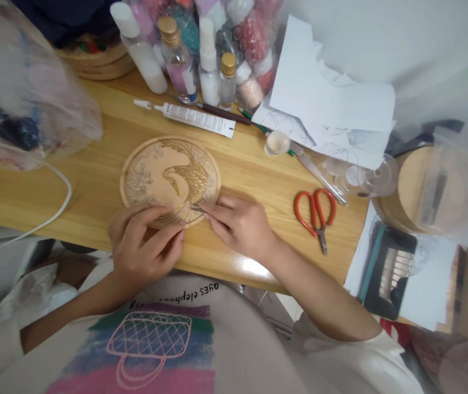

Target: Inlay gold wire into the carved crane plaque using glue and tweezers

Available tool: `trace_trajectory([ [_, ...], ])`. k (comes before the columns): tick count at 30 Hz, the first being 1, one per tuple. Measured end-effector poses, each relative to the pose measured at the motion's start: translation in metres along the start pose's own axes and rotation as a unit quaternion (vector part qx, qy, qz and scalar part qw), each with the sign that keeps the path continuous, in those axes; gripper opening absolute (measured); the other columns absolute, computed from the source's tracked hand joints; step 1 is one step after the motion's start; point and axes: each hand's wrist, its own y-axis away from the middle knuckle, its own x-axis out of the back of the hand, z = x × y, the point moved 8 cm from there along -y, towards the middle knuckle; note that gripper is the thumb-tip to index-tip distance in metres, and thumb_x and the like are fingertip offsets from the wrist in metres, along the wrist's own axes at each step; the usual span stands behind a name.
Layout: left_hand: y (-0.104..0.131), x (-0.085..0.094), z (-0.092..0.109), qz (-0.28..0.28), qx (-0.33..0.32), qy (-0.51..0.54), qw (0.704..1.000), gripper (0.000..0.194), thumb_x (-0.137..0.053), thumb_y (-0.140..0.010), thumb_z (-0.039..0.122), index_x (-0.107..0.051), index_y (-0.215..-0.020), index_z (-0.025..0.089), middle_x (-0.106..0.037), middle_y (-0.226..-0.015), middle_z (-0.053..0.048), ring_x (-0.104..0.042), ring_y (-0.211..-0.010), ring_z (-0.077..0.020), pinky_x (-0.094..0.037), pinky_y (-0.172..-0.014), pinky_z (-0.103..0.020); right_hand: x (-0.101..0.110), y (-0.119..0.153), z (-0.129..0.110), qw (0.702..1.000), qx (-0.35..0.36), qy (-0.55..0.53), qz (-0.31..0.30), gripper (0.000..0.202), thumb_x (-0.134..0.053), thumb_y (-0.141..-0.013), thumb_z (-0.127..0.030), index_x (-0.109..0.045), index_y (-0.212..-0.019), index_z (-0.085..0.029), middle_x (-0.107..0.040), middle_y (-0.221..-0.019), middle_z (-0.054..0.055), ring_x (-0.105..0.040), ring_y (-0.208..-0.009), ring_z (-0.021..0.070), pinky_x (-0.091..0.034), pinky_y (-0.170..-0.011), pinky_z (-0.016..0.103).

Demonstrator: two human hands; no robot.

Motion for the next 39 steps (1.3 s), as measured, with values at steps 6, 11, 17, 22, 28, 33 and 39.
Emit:
trace_trajectory([
  [6, -0.0002, -0.0007, 0.0002, -0.005, -0.005, -0.003, 1.000, 0.021, -0.072, -0.074, 0.012, -0.067, -0.093, 0.020, -0.068, -0.106, -0.011, -0.064, -0.101, -0.0304, -0.052, -0.088, -0.047, 0.0001, 0.0000, 0.0008, 1.000, -0.005, -0.005, -0.005, 0.021, -0.058, -0.095, -0.019, -0.074, -0.107, -0.013, -0.067, -0.073, 0.003, -0.057, -0.060, 0.0107, -0.043, -0.055, 0.023],
  [11, 0.0002, -0.0002, -0.0003, -0.004, 0.001, -0.002, 1.000, 0.019, -0.070, -0.075, 0.014, -0.067, -0.093, 0.022, -0.069, -0.107, -0.010, -0.064, -0.102, -0.0297, -0.053, -0.087, -0.048, -0.0002, 0.0003, 0.0014, 1.000, -0.008, -0.001, -0.006, 0.021, -0.058, -0.095, -0.019, -0.073, -0.107, -0.015, -0.068, -0.075, 0.003, -0.057, -0.060, 0.0103, -0.043, -0.055, 0.023],
  [17, 0.0006, -0.0010, -0.0009, -0.014, 0.009, -0.001, 1.000, 0.022, -0.070, -0.076, 0.013, -0.066, -0.094, 0.024, -0.069, -0.107, -0.010, -0.064, -0.103, -0.0294, -0.053, -0.088, -0.049, 0.0004, 0.0002, -0.0006, 1.000, 0.002, -0.006, -0.004, 0.021, -0.059, -0.093, -0.016, -0.074, -0.107, -0.009, -0.069, -0.076, 0.005, -0.057, -0.060, 0.0100, -0.042, -0.055, 0.023],
  [22, 0.0012, -0.0006, -0.0010, 0.001, 0.001, 0.001, 1.000, 0.019, -0.071, -0.076, 0.013, -0.068, -0.092, 0.020, -0.068, -0.107, -0.010, -0.063, -0.104, -0.0277, -0.049, -0.092, -0.045, 0.0004, 0.0004, 0.0000, 1.000, -0.004, 0.007, -0.004, 0.021, -0.057, -0.095, -0.019, -0.073, -0.108, -0.014, -0.068, -0.075, 0.002, -0.055, -0.058, 0.0084, -0.039, -0.053, 0.021],
  [28, 0.0000, 0.0000, -0.0003, -0.003, 0.003, -0.004, 1.000, 0.022, -0.072, -0.075, 0.012, -0.067, -0.094, 0.022, -0.068, -0.107, -0.009, -0.064, -0.102, -0.0280, -0.052, -0.090, -0.045, -0.0008, -0.0001, -0.0002, 1.000, -0.003, 0.007, -0.009, 0.021, -0.056, -0.096, -0.020, -0.072, -0.109, -0.015, -0.066, -0.072, 0.001, -0.054, -0.056, 0.0081, -0.039, -0.053, 0.020],
  [33, -0.0008, 0.0002, -0.0001, -0.004, 0.004, -0.001, 1.000, 0.018, -0.070, -0.076, 0.011, -0.068, -0.092, 0.020, -0.068, -0.106, -0.011, -0.063, -0.102, -0.0289, -0.051, -0.090, -0.046, 0.0006, -0.0005, -0.0019, 1.000, 0.008, 0.009, 0.001, 0.020, -0.057, -0.095, -0.018, -0.072, -0.107, -0.013, -0.064, -0.071, 0.001, -0.054, -0.057, 0.0086, -0.039, -0.052, 0.021],
  [39, -0.0005, 0.0001, -0.0006, 0.001, 0.005, 0.009, 1.000, 0.018, -0.070, -0.075, 0.010, -0.069, -0.091, 0.019, -0.068, -0.105, -0.012, -0.063, -0.104, -0.0294, -0.049, -0.092, -0.045, 0.0002, -0.0005, -0.0013, 1.000, 0.004, 0.012, -0.005, 0.021, -0.055, -0.097, -0.020, -0.071, -0.108, -0.015, -0.064, -0.071, 0.001, -0.054, -0.057, 0.0086, -0.040, -0.053, 0.021],
])
